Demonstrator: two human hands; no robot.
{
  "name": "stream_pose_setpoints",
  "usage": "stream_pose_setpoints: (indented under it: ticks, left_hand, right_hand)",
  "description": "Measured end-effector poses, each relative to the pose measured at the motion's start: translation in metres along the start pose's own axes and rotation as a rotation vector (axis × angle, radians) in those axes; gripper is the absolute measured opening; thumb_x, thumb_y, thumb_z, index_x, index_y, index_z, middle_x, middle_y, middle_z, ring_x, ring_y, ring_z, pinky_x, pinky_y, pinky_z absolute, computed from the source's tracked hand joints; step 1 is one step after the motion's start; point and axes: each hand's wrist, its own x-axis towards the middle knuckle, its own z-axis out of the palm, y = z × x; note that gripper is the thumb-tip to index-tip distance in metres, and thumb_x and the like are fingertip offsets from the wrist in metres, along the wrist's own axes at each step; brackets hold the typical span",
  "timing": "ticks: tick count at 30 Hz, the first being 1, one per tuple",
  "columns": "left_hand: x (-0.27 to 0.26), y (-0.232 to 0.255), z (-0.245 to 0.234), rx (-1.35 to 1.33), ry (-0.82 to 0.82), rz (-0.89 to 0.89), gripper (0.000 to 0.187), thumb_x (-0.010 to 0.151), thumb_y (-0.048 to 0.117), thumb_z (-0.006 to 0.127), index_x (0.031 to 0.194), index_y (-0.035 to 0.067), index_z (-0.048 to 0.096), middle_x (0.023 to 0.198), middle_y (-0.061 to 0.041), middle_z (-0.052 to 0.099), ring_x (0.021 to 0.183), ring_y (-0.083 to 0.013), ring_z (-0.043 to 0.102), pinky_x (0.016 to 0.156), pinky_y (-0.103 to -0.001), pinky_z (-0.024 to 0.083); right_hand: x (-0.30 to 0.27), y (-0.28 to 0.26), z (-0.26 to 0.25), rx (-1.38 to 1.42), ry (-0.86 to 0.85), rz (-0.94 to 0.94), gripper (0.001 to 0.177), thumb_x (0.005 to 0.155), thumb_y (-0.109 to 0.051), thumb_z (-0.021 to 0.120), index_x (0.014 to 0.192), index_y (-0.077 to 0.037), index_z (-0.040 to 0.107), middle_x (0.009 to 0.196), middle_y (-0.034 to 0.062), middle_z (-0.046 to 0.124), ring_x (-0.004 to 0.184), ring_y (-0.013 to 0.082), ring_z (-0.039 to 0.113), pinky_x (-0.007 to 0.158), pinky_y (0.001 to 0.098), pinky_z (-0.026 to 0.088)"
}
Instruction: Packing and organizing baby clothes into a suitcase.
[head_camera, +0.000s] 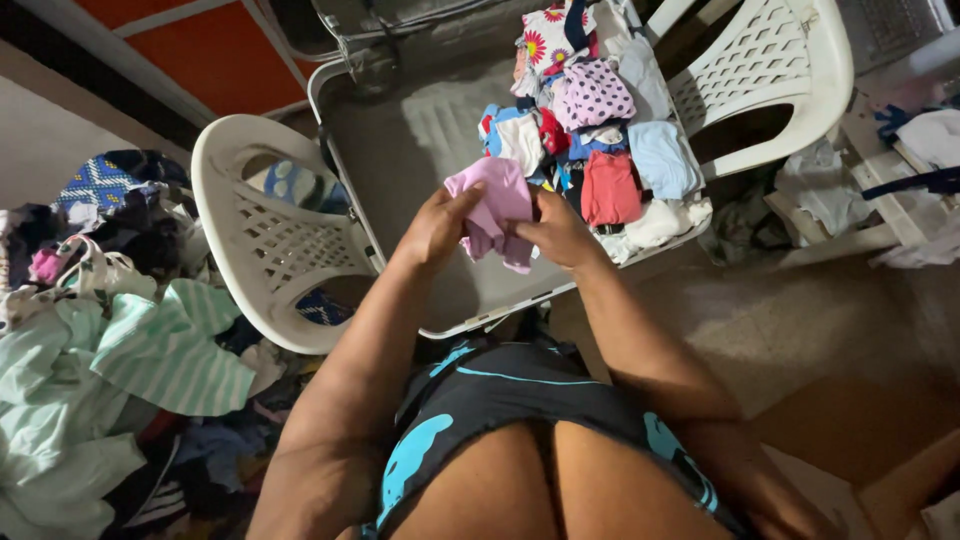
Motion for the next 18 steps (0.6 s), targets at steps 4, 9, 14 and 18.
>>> stream_pose_setpoints:
  ticks: [4, 9, 14, 18]
  left_hand:
    - [0.014, -0.003, 0.007, 0.025, 0.053, -0.039, 0.032, 0.102, 0.03, 0.059, 0.106, 0.0, 0.07, 0.085, -0.008, 0.073, 0.068, -0.0137, 0.067, 0.061, -0.028, 0.052]
    - [0.064, -0.042, 0.0, -0.007, 0.222, -0.077, 0.038, 0.104, 0.031, 0.063, 0.11, -0.007, 0.067, 0.087, -0.009, 0.069, 0.072, -0.02, 0.065, 0.065, -0.035, 0.053]
    - [0.098, -0.026, 0.044, -0.136, 0.261, -0.121, 0.039, 0.098, 0.033, 0.058, 0.123, 0.003, 0.063, 0.104, -0.008, 0.073, 0.088, -0.0201, 0.072, 0.08, -0.036, 0.06]
    - [0.15, -0.059, 0.066, -0.182, 0.172, -0.092, 0.04, 0.105, 0.038, 0.055, 0.125, 0.004, 0.057, 0.103, -0.01, 0.069, 0.09, -0.0201, 0.07, 0.082, -0.038, 0.059]
  right_hand:
    - [0.007, -0.005, -0.01, 0.035, 0.019, 0.081, 0.032, 0.089, -0.002, 0.072, 0.121, 0.001, 0.068, 0.107, 0.0055, 0.073, 0.095, 0.0125, 0.067, 0.087, 0.0297, 0.056]
    - [0.021, 0.045, -0.068, 0.183, 0.055, 0.142, 0.031, 0.089, 0.002, 0.066, 0.119, 0.006, 0.065, 0.114, 0.0091, 0.071, 0.103, 0.0152, 0.068, 0.094, 0.0304, 0.055]
    - [0.032, 0.032, -0.119, 0.48, 0.076, 0.247, 0.042, 0.085, 0.002, 0.063, 0.127, 0.004, 0.061, 0.116, 0.0104, 0.07, 0.104, 0.0196, 0.068, 0.097, 0.0348, 0.053]
    - [0.041, 0.042, -0.186, 0.617, 0.157, 0.251, 0.044, 0.084, 0.0, 0.065, 0.126, 0.005, 0.06, 0.116, 0.0125, 0.07, 0.106, 0.0217, 0.069, 0.1, 0.0362, 0.053]
